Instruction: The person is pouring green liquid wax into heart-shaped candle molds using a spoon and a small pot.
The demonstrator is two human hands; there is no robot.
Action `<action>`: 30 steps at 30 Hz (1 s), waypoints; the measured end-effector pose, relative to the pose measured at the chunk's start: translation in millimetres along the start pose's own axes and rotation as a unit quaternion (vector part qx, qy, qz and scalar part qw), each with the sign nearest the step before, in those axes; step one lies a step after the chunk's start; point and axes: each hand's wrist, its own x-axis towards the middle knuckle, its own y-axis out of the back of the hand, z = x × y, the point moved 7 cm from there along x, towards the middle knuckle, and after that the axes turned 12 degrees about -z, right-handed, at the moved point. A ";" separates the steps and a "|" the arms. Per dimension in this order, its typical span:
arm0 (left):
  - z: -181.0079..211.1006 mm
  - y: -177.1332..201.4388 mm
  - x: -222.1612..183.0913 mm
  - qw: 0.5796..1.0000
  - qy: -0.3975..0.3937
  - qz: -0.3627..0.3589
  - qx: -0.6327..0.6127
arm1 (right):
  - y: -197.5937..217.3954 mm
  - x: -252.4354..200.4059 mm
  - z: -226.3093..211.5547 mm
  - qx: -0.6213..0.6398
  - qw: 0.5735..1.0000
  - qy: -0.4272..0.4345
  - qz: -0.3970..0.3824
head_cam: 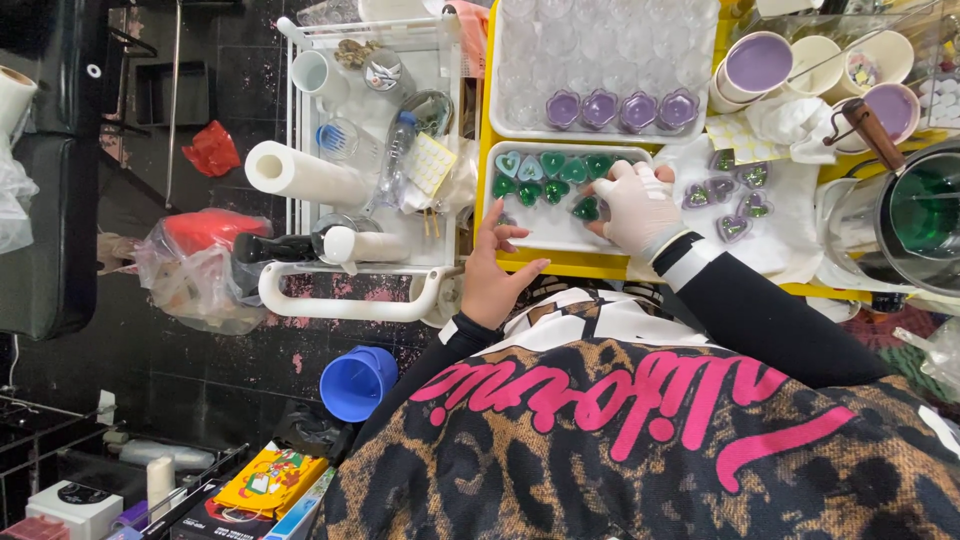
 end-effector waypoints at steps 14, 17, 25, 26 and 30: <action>-2.6 -1.7 -0.8 1.000 0.011 -0.001 0.000 | 8.3 2.9 4.9 0.046 0.997 -0.059 0.009; -4.4 -1.9 -1.0 1.000 0.010 0.000 -0.003 | 6.7 4.8 5.1 0.052 0.997 -0.065 0.004; -4.8 0.9 -0.6 1.000 0.009 0.001 0.001 | 7.5 3.4 4.9 0.066 0.996 -0.060 0.022; -4.8 1.2 -0.9 1.000 0.009 0.002 0.001 | 7.1 2.7 5.4 0.065 0.996 -0.057 0.023; -4.2 0.5 1.2 1.000 0.007 0.001 0.007 | 10.7 0.8 7.7 0.073 0.995 -0.059 0.027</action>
